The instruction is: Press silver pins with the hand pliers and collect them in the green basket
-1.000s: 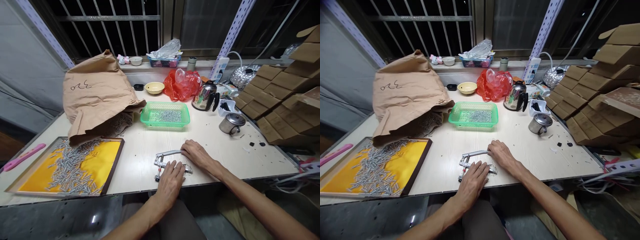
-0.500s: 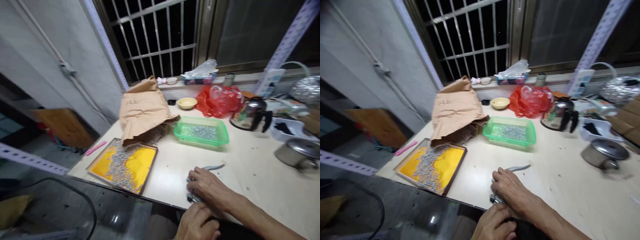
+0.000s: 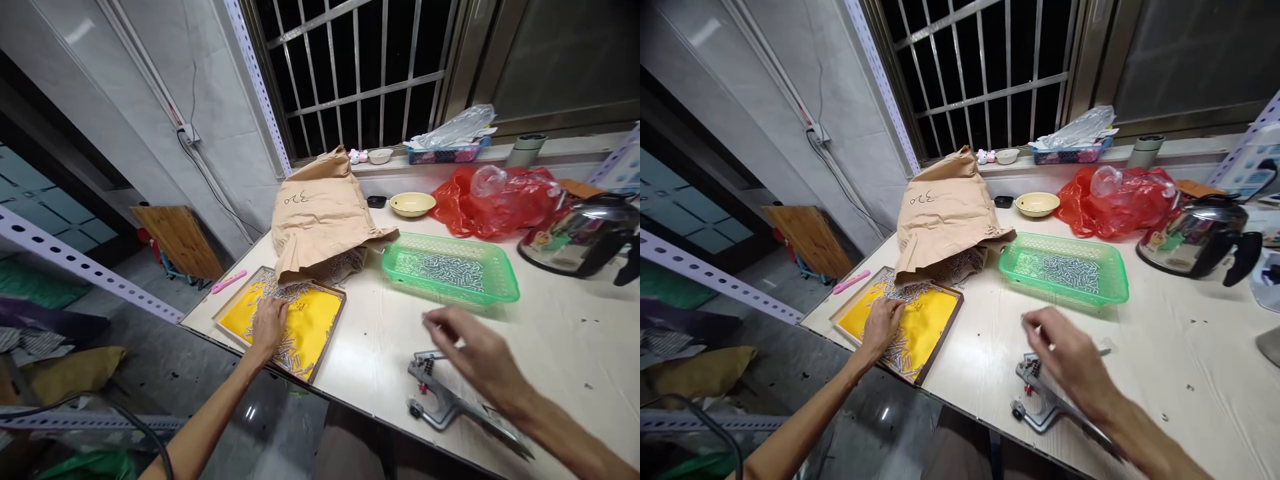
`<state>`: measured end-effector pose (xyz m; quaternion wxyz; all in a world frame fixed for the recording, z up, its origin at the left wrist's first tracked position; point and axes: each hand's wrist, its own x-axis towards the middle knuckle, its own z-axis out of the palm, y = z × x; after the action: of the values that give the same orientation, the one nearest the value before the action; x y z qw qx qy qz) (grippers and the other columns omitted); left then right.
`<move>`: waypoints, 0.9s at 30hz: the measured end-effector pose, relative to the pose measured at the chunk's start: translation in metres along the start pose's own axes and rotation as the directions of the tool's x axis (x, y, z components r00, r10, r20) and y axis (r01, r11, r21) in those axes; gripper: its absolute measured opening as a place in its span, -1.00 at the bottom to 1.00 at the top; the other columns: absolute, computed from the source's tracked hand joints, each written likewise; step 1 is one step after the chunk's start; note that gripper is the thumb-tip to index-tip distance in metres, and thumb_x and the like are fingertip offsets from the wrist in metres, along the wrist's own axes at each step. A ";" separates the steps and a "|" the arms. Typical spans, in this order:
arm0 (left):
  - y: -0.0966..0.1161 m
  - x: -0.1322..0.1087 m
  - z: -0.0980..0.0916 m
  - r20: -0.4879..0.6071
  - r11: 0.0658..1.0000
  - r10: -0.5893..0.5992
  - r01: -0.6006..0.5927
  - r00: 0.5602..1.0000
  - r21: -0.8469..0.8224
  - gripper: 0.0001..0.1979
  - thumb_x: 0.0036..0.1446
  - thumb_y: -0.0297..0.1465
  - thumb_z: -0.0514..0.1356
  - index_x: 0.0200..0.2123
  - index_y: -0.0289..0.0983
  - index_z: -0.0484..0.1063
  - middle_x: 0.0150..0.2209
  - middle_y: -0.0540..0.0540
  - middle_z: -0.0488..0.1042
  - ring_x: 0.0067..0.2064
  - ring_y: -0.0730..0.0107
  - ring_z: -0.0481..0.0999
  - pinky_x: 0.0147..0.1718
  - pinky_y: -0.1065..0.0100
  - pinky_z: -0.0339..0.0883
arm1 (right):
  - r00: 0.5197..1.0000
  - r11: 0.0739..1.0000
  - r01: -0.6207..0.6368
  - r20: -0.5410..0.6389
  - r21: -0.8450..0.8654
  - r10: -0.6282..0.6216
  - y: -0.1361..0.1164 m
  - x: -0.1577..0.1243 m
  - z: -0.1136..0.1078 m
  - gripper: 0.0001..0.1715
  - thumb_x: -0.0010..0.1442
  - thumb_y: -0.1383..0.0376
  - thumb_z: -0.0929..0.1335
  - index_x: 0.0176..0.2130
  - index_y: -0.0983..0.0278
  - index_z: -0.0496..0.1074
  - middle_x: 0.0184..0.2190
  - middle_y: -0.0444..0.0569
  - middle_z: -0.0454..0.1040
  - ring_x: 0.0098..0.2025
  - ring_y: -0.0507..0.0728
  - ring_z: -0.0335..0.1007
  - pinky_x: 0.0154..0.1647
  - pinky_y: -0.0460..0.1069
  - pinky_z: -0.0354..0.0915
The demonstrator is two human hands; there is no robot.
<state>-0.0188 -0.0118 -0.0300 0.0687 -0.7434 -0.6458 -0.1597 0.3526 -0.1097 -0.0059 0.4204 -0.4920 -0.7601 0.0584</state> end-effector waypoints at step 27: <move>0.069 -0.027 -0.029 0.426 0.541 -0.214 0.470 0.879 -0.698 -0.64 -0.11 -0.12 0.24 -0.45 -0.34 0.45 -0.54 -0.01 0.43 -0.56 0.47 0.37 -0.54 0.45 0.29 | 0.780 0.505 -0.620 0.406 0.601 0.475 -0.073 0.047 0.113 -0.71 0.11 0.19 0.31 -0.20 0.29 0.43 -0.41 -0.09 0.49 -0.46 0.03 0.41 -0.46 -0.08 0.33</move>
<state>0.0415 -0.0567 -0.0046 -0.3912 -0.5690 -0.6462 -0.3249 0.2151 -0.0728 -0.0137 0.4608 -0.4991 -0.5164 0.5214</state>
